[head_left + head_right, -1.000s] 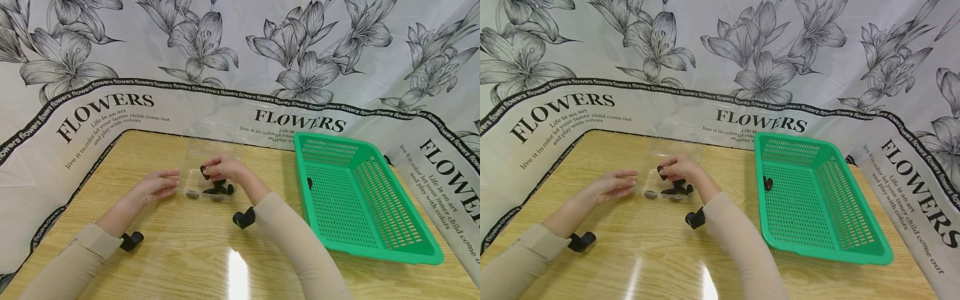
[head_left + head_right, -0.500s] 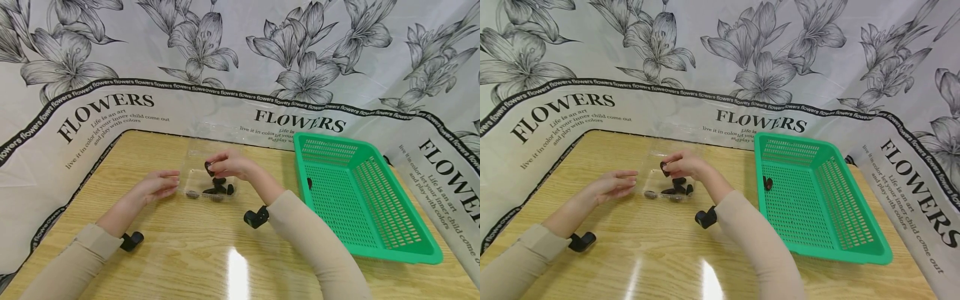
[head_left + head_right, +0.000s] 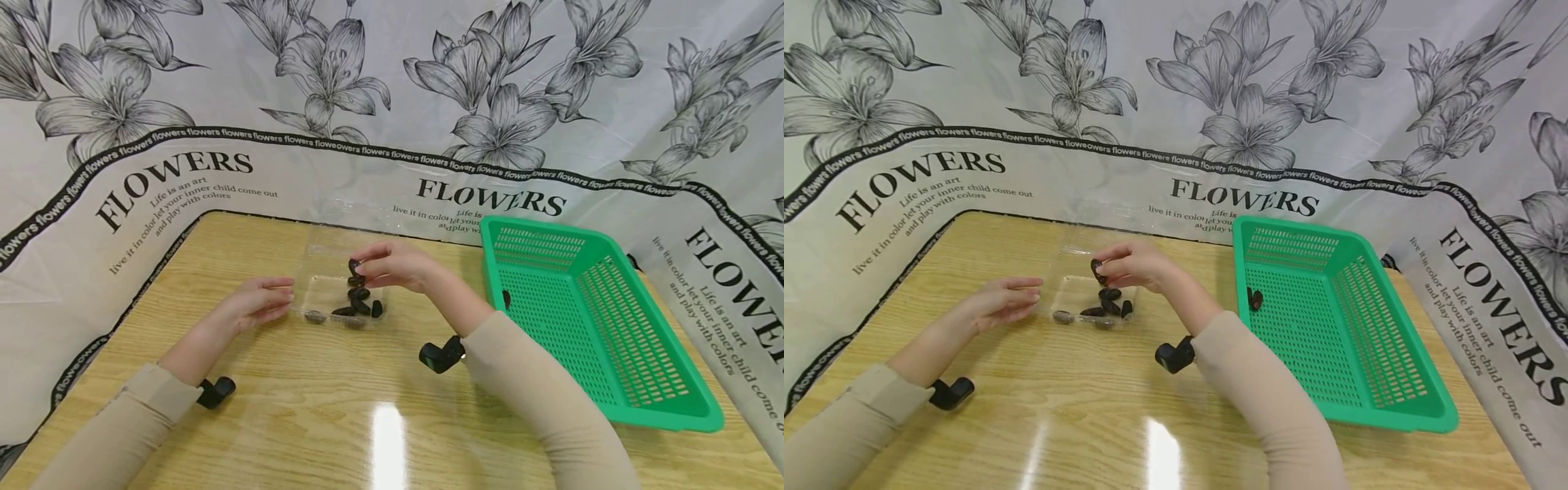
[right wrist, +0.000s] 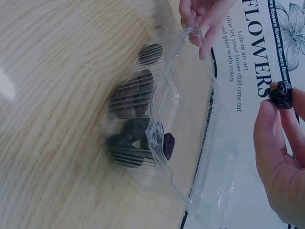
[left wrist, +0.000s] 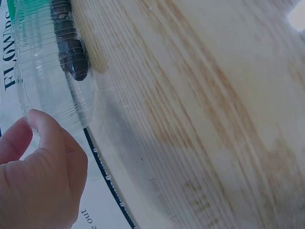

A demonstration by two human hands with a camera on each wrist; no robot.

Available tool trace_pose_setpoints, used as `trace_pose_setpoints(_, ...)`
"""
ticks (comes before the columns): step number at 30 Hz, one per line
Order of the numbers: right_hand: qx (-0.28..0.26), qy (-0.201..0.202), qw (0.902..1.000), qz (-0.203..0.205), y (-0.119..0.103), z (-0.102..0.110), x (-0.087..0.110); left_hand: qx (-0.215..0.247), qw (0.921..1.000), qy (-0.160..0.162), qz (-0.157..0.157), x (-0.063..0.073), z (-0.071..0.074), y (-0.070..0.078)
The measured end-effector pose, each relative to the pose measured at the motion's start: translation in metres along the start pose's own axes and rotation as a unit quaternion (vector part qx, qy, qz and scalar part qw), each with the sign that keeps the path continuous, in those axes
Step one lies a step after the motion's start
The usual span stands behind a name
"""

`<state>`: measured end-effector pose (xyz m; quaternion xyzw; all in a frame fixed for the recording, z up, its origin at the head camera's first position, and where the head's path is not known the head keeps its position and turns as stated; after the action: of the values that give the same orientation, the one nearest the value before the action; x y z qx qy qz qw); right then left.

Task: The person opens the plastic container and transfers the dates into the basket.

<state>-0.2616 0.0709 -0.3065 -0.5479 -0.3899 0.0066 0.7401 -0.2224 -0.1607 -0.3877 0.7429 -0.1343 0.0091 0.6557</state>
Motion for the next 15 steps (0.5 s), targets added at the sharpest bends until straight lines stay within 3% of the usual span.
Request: trace_pose_setpoints(15,-0.003,0.018,0.9998,0.012,-0.003,0.029,0.027,-0.004,1.0,0.0,-0.001,-0.001,-0.001,-0.001)
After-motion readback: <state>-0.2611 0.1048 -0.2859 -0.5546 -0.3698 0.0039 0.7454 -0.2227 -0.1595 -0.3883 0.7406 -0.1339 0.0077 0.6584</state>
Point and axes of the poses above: each hand's wrist, its own x-axis away from the middle knuckle, its own z-axis out of the back of the hand, y = z × x, the point moved 4 cm from there along -x, towards the middle knuckle, and after that the axes turned 14 degrees about -z, right-handed, at the moved point
